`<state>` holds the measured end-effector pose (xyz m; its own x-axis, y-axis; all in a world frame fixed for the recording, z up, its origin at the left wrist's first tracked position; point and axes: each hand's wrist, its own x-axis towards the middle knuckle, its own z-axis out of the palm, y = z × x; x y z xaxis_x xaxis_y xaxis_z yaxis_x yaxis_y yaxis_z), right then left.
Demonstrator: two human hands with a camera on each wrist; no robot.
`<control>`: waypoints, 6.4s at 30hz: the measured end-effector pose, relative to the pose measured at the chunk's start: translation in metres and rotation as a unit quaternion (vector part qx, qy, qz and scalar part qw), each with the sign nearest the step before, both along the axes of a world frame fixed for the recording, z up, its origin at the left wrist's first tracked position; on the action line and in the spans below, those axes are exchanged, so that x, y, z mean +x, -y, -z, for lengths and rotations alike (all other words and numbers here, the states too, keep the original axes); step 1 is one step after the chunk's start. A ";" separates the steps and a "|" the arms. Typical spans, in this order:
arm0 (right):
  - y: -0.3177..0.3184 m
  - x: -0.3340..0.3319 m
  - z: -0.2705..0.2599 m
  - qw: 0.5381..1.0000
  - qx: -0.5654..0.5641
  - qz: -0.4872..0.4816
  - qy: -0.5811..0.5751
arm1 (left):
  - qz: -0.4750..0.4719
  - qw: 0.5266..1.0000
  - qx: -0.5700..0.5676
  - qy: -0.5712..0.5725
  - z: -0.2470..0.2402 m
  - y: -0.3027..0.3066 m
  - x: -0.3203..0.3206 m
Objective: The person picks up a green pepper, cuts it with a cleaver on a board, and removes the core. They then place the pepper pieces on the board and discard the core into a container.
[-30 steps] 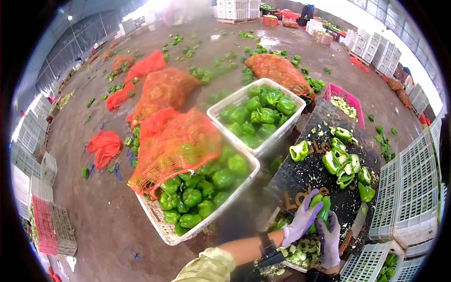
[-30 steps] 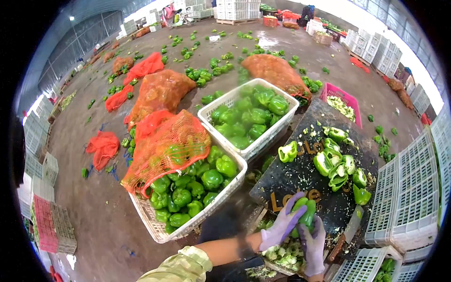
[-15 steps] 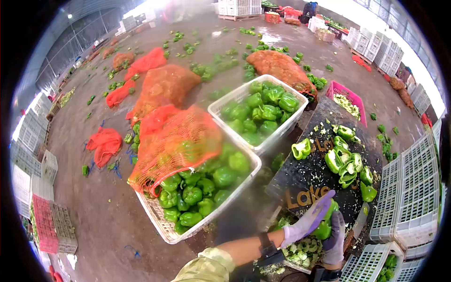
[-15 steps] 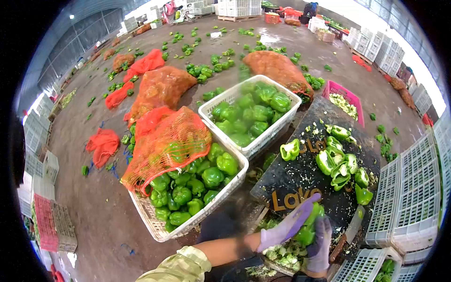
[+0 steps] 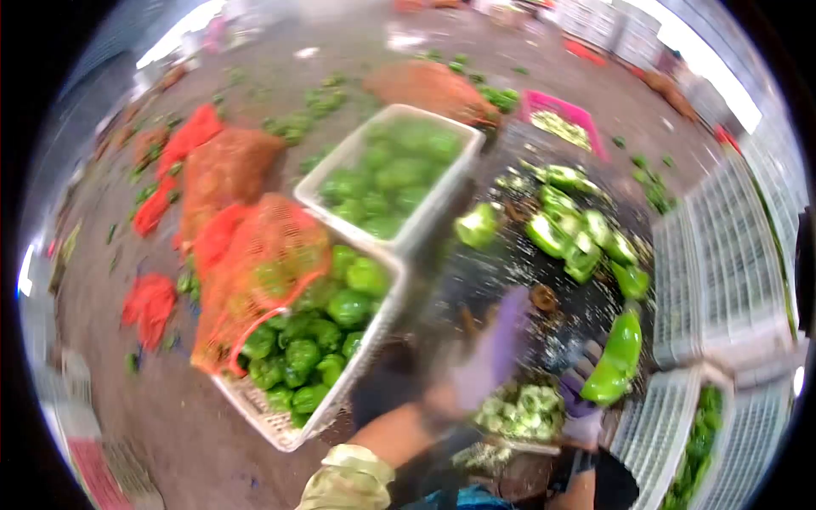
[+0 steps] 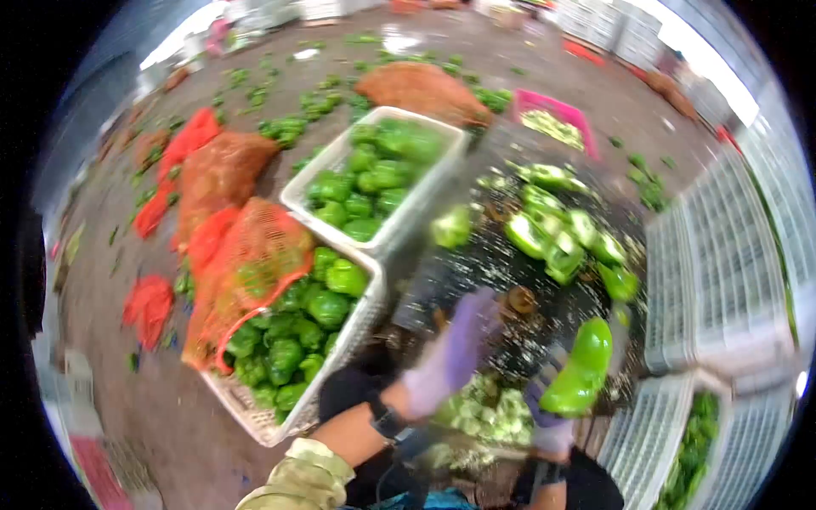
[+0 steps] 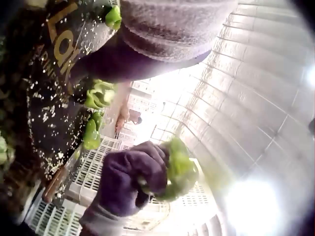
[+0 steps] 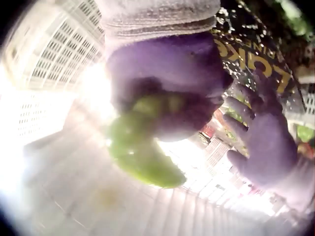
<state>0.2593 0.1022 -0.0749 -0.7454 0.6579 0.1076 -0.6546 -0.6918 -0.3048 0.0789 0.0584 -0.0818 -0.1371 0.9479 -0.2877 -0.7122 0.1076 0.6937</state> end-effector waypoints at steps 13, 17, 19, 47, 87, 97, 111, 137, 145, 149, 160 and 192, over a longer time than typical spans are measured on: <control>-0.030 0.317 -0.018 0.938 0.011 0.340 -0.063 | 0.077 0.992 -0.055 0.079 -0.017 0.004 0.010; -0.032 0.380 -0.038 0.834 -0.018 0.540 -0.110 | 0.107 0.974 -0.019 0.200 -0.009 0.010 0.010; -0.065 0.325 -0.055 0.836 -0.001 0.548 0.032 | 0.117 0.969 0.014 0.215 0.003 0.010 0.010; -0.074 0.042 -0.055 0.398 0.674 0.282 0.554 | 0.078 0.953 -0.154 0.248 -0.041 0.000 0.012; 0.038 0.019 -0.051 0.581 0.506 0.098 0.630 | -0.067 0.947 0.204 0.240 -0.042 0.008 -0.017; -0.002 -0.031 -0.053 0.718 0.360 0.140 0.579 | 0.044 0.972 0.149 0.177 -0.025 0.017 -0.003; 0.037 -0.019 -0.026 0.623 0.405 -0.004 0.670 | -0.090 0.961 0.116 0.235 -0.034 0.008 -0.015; 0.007 0.001 -0.041 0.658 0.494 0.165 0.543 | 0.048 0.779 0.257 -0.570 -0.027 0.020 0.007; 0.000 0.008 -0.050 0.417 0.653 0.252 0.580 | 0.097 0.844 0.302 -0.432 -0.020 0.019 0.014; -0.018 0.013 -0.067 0.452 0.493 0.509 0.542 | -0.022 0.989 0.103 -0.107 -0.022 0.005 0.000; 0.007 -0.022 -0.037 0.485 0.467 0.374 0.637 | 0.050 0.851 0.176 -0.493 -0.007 0.008 -0.007; -0.216 -0.152 0.056 0.183 0.601 0.099 0.772 | -0.099 0.962 -0.084 0.241 -0.030 0.000 -0.032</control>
